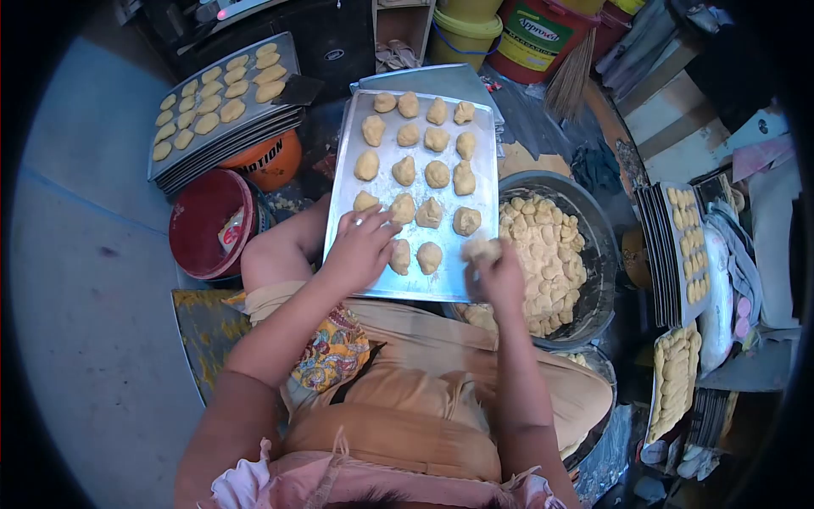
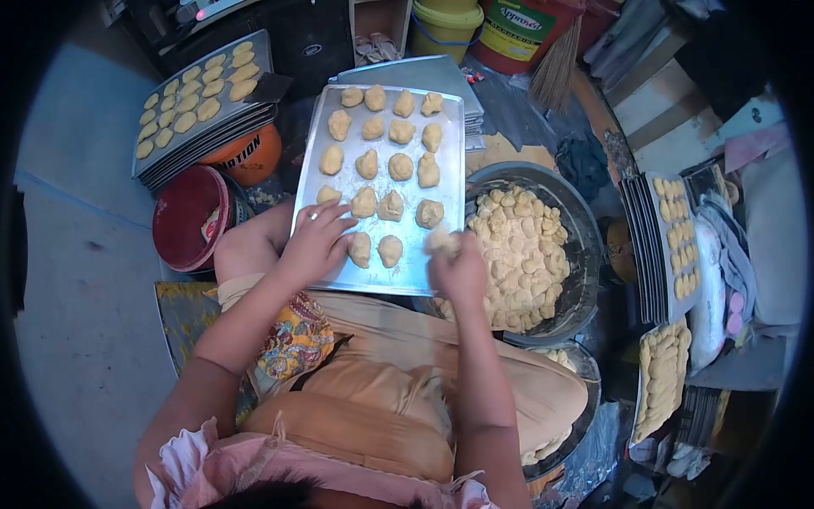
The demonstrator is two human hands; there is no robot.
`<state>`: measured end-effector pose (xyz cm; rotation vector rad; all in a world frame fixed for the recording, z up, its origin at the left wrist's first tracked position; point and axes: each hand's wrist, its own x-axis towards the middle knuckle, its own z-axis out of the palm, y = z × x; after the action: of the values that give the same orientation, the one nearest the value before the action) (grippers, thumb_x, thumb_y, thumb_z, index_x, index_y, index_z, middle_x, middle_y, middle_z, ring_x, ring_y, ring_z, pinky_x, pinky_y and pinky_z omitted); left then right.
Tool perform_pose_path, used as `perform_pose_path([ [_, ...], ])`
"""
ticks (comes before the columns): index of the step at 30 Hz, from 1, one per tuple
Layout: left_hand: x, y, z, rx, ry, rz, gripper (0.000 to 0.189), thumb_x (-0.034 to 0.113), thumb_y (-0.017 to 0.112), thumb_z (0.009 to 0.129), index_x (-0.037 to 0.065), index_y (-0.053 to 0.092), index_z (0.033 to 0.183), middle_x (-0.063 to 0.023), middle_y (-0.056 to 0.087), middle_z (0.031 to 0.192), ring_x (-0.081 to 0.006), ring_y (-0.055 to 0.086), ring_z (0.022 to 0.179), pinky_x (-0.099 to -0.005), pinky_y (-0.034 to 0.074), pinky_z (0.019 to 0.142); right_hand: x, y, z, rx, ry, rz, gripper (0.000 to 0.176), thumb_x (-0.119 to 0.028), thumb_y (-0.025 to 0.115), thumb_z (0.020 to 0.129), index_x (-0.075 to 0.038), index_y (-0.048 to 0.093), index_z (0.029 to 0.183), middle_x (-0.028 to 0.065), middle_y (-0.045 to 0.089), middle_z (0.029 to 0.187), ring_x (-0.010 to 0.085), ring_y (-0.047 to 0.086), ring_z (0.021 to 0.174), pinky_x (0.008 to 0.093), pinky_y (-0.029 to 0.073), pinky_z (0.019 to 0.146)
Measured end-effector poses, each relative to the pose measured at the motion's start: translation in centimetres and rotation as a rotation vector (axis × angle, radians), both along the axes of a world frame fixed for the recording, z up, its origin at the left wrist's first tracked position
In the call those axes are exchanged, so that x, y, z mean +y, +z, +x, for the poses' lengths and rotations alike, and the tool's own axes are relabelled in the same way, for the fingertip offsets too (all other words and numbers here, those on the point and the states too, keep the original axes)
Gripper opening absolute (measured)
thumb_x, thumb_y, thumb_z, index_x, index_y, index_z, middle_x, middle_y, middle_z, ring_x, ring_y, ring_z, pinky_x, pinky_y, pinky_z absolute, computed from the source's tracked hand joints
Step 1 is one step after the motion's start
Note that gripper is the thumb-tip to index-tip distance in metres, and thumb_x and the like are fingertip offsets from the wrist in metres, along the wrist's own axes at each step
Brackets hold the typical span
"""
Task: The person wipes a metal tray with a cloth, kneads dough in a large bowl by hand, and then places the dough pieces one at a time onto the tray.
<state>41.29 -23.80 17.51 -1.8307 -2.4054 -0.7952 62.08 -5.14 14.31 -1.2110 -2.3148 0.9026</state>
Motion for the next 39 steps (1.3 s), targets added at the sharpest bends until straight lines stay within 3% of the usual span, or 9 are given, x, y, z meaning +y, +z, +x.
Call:
perform_pose_path([
  [1,0.7,-0.3,-0.4,0.007,0.021,-0.009,0.031,0.018,0.062,0.086,0.009,0.064,0.116,-0.0103,0.059,0.126,-0.0273,0.05,0.125,-0.0454,0.031,0.105,-1.3,-0.6,-0.2,-0.267,0.143,0.016,0.05,-0.022,0.073,0.076,-0.004,0.056,0.12,0.0143,0.062,0.097,0.033,0.063,0.088,0.0407,0.051,0.078],
  [7,5.5,-1.6,-1.7,0.053,0.135,-0.203,0.04,0.025,0.066,0.081,0.011,0.064,0.118,-0.0084,0.065,0.114,-0.0236,0.06,0.107,-0.0405,0.035,0.095,-4.3,0.5,-0.4,-0.019,0.139,0.269,0.045,-0.026,0.075,0.075,-0.005,0.06,0.112,0.0164,0.06,0.102,0.0354,0.06,0.098,0.0416,0.05,0.084],
  [11,6.8,-2.4,-2.2,0.191,0.188,-0.359,0.044,0.027,0.066,0.08,0.012,0.062,0.122,-0.008,0.065,0.104,-0.0249,0.059,0.105,-0.0427,0.034,0.094,-3.4,-1.3,-0.6,0.136,0.185,0.041,0.036,-0.016,0.073,0.077,-0.003,0.061,0.108,0.0177,0.06,0.101,0.0366,0.06,0.095,0.0423,0.05,0.082],
  [14,5.8,-2.1,-1.0,0.219,0.202,-0.09,0.04,0.027,0.065,0.08,0.013,0.064,0.118,-0.0062,0.065,0.099,-0.0245,0.058,0.104,-0.0451,0.034,0.093,-3.7,-1.9,-1.2,0.24,0.033,0.074,0.029,-0.011,0.07,0.078,-0.002,0.062,0.104,0.0187,0.061,0.1,0.0373,0.062,0.091,0.0429,0.051,0.079],
  [20,3.8,-3.6,4.7,0.138,-0.103,-0.095,0.011,0.019,0.06,0.081,0.011,0.067,0.083,-0.0056,0.063,0.098,-0.0249,0.057,0.105,-0.0451,0.035,0.092,-2.9,-0.4,-0.9,0.027,0.243,0.091,0.039,-0.02,0.07,0.08,-0.001,0.063,0.113,0.02,0.062,0.105,0.0348,0.064,0.088,0.0407,0.052,0.075],
  [23,3.6,-3.5,5.0,0.126,-0.108,-0.102,0.011,0.018,0.061,0.079,0.011,0.068,0.085,-0.006,0.063,0.099,-0.0251,0.057,0.106,-0.0437,0.036,0.093,-0.2,0.7,-0.7,-0.111,0.183,-0.334,0.046,-0.025,0.071,0.081,-0.001,0.062,0.118,0.0209,0.062,0.11,0.0323,0.065,0.088,0.0385,0.052,0.075],
  [27,4.7,-1.8,4.1,0.15,-0.007,0.048,0.016,0.014,0.058,0.08,0.01,0.067,0.092,-0.0063,0.063,0.101,-0.0234,0.058,0.104,-0.0416,0.036,0.092,2.3,-1.0,-3.0,0.215,0.062,0.065,0.04,-0.013,0.072,0.079,-0.002,0.064,0.116,0.0186,0.064,0.104,0.0277,0.065,0.081,0.0379,0.053,0.074],
  [30,7.2,-2.6,2.1,0.21,0.108,0.074,0.029,0.014,0.057,0.085,0.009,0.066,0.112,-0.0049,0.065,0.114,-0.0237,0.058,0.105,-0.0425,0.034,0.096,3.3,-2.4,-5.3,0.26,0.106,0.037,0.037,-0.006,0.07,0.078,-0.002,0.065,0.114,0.0156,0.065,0.099,0.0258,0.064,0.079,0.0363,0.053,0.074],
  [39,9.2,-3.9,1.2,0.208,0.004,-0.017,0.026,0.016,0.055,0.083,0.012,0.068,0.105,-0.0057,0.064,0.101,-0.0231,0.059,0.1,-0.0425,0.036,0.091,4.5,-1.4,-6.5,0.129,0.26,0.12,0.028,-0.009,0.067,0.079,-0.001,0.068,0.106,0.0173,0.065,0.102,0.0348,0.063,0.091,0.0396,0.051,0.083],
])
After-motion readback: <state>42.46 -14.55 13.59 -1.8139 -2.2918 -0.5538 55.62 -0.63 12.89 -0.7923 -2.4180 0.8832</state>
